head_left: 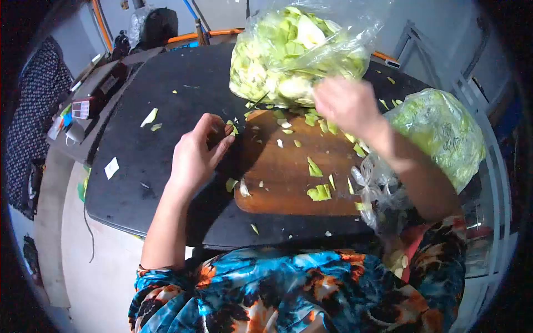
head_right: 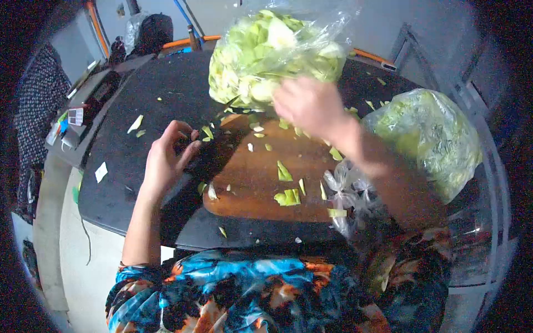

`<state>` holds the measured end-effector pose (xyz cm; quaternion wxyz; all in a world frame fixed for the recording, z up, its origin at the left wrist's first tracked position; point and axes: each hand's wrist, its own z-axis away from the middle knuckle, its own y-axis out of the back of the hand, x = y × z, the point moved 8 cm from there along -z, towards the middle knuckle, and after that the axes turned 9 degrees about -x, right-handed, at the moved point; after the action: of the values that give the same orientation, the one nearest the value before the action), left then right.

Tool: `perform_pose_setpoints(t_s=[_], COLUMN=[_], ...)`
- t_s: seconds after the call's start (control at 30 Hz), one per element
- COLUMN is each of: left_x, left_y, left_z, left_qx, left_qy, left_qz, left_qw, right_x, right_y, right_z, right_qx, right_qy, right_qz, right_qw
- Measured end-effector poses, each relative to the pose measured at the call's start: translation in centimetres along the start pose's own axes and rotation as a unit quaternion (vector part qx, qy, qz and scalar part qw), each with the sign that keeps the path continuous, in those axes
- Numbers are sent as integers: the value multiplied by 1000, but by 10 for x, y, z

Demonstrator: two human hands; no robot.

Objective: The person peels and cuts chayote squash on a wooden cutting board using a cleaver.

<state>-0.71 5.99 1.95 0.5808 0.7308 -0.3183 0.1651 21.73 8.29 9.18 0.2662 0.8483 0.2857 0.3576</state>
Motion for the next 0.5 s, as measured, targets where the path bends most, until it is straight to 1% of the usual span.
perform_pose_setpoints(t_s=[0.03,0.1,0.17,0.2,0.23,0.27,0.3,0.4,0.43,0.47,0.5], left_x=[0,1,2,2,4,5,5,2,4,5,5], left_y=[-2,-2,-4,-4,-3,-3,-2,-4,-3,-2,-4], left_z=[0,-1,0,1,2,3,3,2,2,2,3], left_qx=[-5,-17,-16,-10,-4,-20,-17,-24,-32,-41,-51], left_qy=[4,7,0,-9,-17,1,-1,0,6,12,18], left_qz=[5,7,-1,-3,-4,-7,-7,-9,-5,0,6], left_qw=[1000,1000,1000,1000,1000,1000,1000,1000,999,999,999], right_x=[3,48,82,109,134,155,172,195,185,167,133], right_y=[26,40,55,32,3,-39,-74,-78,-49,-5,46], right_z=[-25,-73,-107,-112,-110,-101,-82,-69,-81,-88,-88], right_qx=[94,20,63,-18,-99,-243,-381,-354,-225,-92,42], right_qy=[40,-151,-190,-259,-325,-324,-318,-334,-304,-269,-146], right_qz=[26,53,-46,-35,-25,9,41,37,-16,-69,-107], right_qw=[994,987,979,965,940,914,867,873,926,956,983])
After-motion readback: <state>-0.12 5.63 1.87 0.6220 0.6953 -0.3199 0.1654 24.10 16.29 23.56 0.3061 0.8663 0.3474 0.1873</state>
